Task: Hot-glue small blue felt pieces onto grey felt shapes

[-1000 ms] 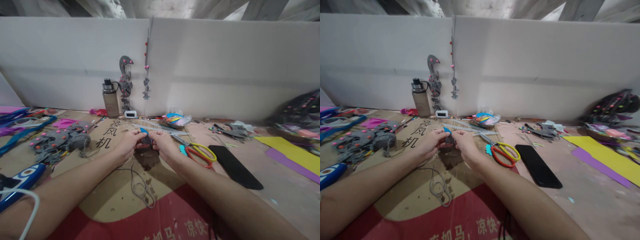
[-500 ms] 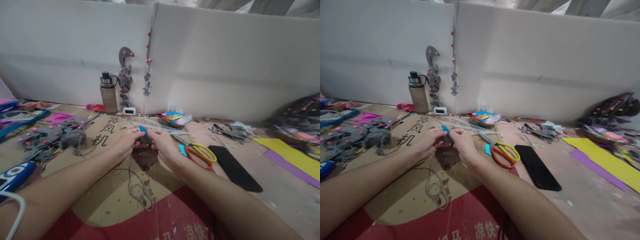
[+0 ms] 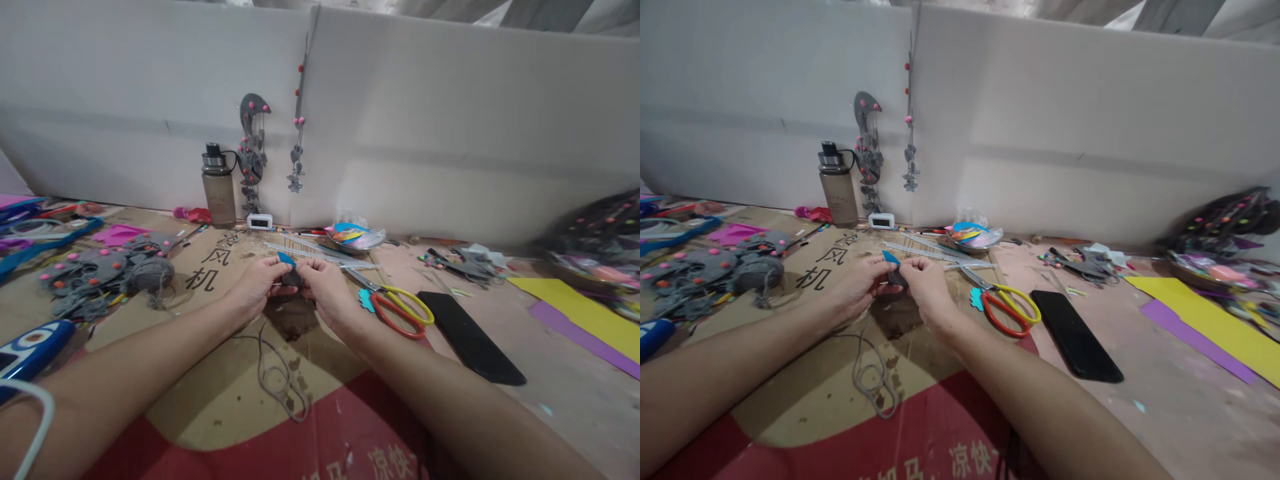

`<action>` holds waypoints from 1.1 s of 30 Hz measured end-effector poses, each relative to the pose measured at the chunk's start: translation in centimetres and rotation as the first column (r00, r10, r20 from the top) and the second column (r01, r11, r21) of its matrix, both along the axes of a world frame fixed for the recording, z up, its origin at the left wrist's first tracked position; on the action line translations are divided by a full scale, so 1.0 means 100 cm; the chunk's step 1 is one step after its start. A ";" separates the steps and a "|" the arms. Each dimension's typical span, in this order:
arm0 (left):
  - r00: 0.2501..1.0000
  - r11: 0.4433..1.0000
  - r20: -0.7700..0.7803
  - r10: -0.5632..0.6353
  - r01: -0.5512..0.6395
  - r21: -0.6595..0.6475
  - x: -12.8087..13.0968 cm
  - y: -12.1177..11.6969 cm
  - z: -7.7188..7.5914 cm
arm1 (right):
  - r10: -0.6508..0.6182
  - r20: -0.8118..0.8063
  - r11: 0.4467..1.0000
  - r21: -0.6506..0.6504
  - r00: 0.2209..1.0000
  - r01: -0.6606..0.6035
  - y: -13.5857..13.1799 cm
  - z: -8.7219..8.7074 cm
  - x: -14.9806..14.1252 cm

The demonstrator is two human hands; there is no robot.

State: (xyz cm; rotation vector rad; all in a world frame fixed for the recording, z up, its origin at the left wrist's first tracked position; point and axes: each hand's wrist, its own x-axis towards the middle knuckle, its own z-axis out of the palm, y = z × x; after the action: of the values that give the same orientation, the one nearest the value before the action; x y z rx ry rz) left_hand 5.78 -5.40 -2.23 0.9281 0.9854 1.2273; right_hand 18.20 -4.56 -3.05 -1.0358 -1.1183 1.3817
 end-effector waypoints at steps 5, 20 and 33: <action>1.000 1.000 -0.015 0.009 -0.009 0.000 0.000 0.001 -0.001 | -0.003 0.002 1.000 0.007 1.000 0.003 0.000 -0.001 -0.001; 1.000 1.000 -0.005 0.019 -0.019 -0.003 -0.001 0.001 -0.002 | 0.079 -0.129 0.997 -0.014 0.988 -0.082 -0.008 0.009 0.002; 1.000 1.000 -0.002 0.009 -0.009 0.013 0.001 0.001 -0.005 | 0.029 -0.034 1.000 0.006 0.999 -0.029 -0.001 -0.002 -0.001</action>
State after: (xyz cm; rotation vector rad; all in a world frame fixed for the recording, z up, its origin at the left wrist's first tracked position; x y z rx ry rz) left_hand 5.91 -5.33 -2.77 0.9361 0.9847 1.2418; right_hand 18.14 -4.71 -3.24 -0.9921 -1.1151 1.4134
